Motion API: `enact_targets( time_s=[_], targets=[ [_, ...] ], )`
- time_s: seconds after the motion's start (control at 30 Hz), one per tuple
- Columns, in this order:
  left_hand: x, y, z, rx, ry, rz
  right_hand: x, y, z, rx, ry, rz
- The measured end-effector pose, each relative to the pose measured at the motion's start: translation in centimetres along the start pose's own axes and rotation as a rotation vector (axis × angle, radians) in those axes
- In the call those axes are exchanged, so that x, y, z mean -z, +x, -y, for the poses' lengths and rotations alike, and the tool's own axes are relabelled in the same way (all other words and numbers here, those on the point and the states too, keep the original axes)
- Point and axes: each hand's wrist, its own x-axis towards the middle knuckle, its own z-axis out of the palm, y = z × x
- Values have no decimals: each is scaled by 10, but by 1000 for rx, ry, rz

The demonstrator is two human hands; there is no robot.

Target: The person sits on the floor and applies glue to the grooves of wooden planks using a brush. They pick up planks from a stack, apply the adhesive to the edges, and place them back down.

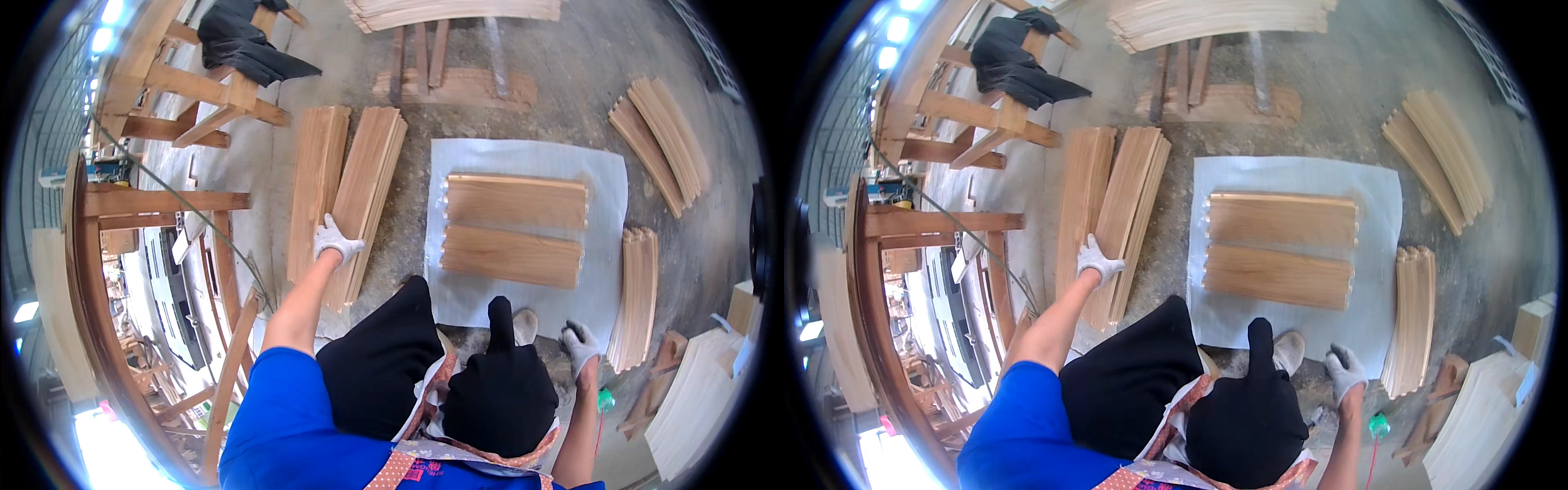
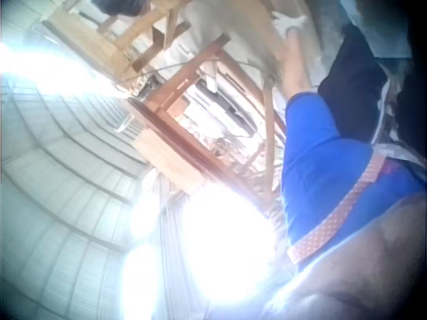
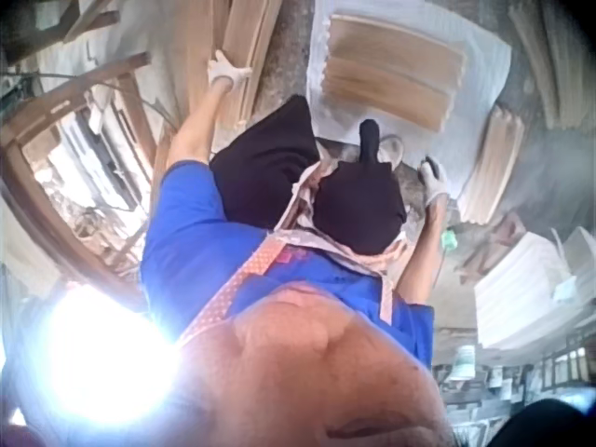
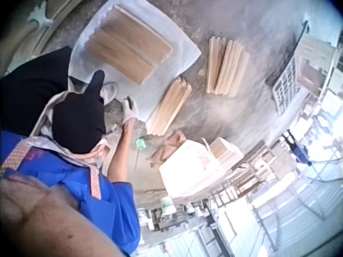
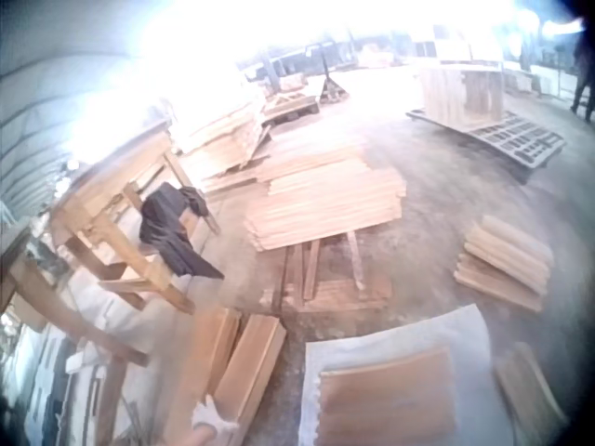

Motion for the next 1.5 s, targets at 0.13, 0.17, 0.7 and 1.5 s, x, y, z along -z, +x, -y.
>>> enact_targets(
  time_s=[0.13, 0.17, 0.7, 1.5],
  targets=[
    [5, -21, 13, -169, -404, -122, -77, 14, 131, 115, 87, 227],
    [6, -28, 13, -219, -519, -132, -98, 18, 151, 167, 70, 317],
    [2, 51, 72, 223, -111, -120, -160, 15, 196, 215, 436, 166],
    [109, -136, 140, -528, -1952, 376, 217, -152, 44, 777, 1065, -348]
  ],
)
